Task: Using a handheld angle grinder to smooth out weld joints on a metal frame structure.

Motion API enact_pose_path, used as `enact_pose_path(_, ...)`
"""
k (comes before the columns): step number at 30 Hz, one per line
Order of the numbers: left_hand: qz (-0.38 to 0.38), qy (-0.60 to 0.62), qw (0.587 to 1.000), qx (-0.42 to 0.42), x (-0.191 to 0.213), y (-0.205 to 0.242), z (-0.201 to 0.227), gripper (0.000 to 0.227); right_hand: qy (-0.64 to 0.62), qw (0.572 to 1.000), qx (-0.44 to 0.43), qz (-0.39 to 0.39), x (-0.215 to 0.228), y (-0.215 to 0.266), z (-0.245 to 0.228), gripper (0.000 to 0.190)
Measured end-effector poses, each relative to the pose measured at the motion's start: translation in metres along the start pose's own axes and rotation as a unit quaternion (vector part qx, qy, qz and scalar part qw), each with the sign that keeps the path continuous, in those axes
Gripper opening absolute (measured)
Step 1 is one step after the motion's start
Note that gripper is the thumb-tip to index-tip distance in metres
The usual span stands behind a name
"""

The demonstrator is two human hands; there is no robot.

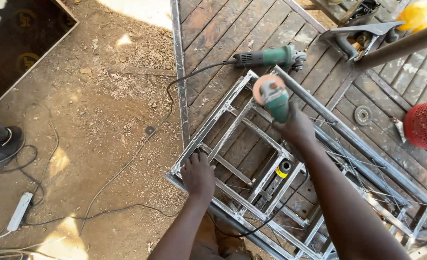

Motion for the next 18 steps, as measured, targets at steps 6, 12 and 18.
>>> enact_pose_path(6,-0.033,0.004,0.999,-0.019,-0.025,0.022,-0.023,0.037,0.067,0.994,0.018,-0.083,-0.016,0.034,0.014,0.073)
enact_pose_path(12,0.01,0.028,1.0,0.002,-0.051,0.024,-0.036,0.023,0.005,0.999,-0.017,-0.046,-0.003,0.009,-0.009,0.081)
enact_pose_path(18,-0.022,0.036,0.999,0.019,-0.041,0.022,-0.035,0.025,-0.023,0.998,-0.028,0.043,-0.016,-0.049,0.007,0.067)
Point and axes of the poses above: each hand's wrist, its own y-axis away from the middle knuckle, its own x-axis out of the back of the hand, z = x × y, the point moved 4 cm from there along -y, towards the middle knuckle, and after that the axes turned 2 degrees about -y, right-handed, at the moved point
